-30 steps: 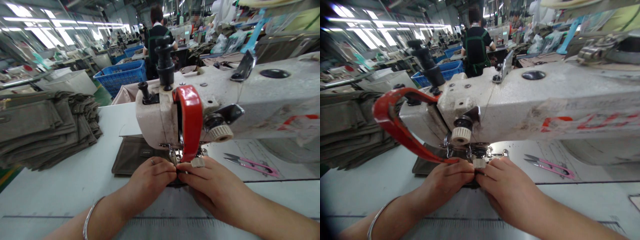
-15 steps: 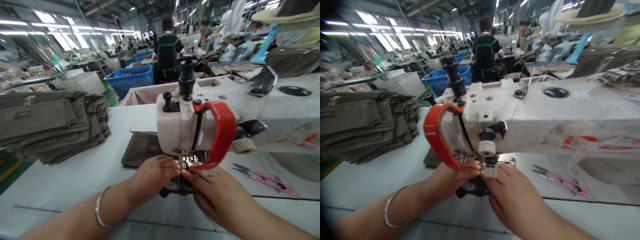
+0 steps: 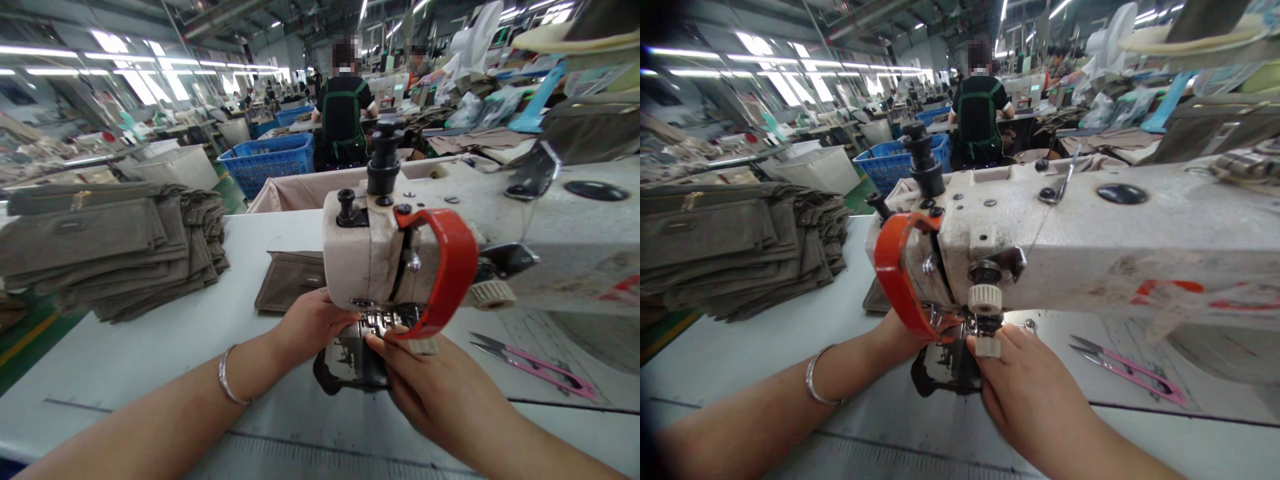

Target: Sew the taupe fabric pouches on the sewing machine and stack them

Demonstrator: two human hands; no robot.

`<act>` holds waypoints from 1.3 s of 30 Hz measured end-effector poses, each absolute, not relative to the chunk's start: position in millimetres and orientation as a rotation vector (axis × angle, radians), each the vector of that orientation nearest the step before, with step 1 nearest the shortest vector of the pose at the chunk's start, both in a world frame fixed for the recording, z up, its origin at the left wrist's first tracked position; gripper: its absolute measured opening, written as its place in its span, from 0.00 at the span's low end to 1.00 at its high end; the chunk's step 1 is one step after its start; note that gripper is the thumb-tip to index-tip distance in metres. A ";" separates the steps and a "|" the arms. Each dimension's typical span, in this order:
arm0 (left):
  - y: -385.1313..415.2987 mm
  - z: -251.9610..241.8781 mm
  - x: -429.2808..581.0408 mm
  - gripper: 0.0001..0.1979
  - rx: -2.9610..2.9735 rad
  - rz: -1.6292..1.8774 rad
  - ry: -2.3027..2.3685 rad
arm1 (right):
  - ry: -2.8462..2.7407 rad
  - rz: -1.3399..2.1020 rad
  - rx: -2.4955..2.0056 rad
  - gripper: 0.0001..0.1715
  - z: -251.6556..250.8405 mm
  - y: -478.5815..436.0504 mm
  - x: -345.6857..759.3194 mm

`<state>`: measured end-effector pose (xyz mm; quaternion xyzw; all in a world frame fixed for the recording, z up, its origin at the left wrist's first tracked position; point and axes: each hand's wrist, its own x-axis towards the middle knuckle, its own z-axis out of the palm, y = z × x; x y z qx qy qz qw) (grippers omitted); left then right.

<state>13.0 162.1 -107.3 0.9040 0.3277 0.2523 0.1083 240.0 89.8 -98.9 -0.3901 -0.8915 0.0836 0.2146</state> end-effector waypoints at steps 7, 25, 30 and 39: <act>162.5 -104.7 13.2 0.07 2.679 0.718 0.983 | -2.451 0.247 -1.090 0.22 -99.8 90.6 240.2; 125.0 -59.2 35.6 0.06 2.714 0.325 1.158 | -2.437 0.382 -1.045 0.21 -98.6 88.3 246.4; 109.9 -40.4 29.3 0.12 2.517 0.171 1.083 | -2.469 0.406 -1.037 0.27 -102.3 88.0 249.2; 57.1 -69.3 -33.9 0.16 2.034 0.467 1.923 | -2.092 0.834 -1.217 0.08 -86.4 73.3 232.3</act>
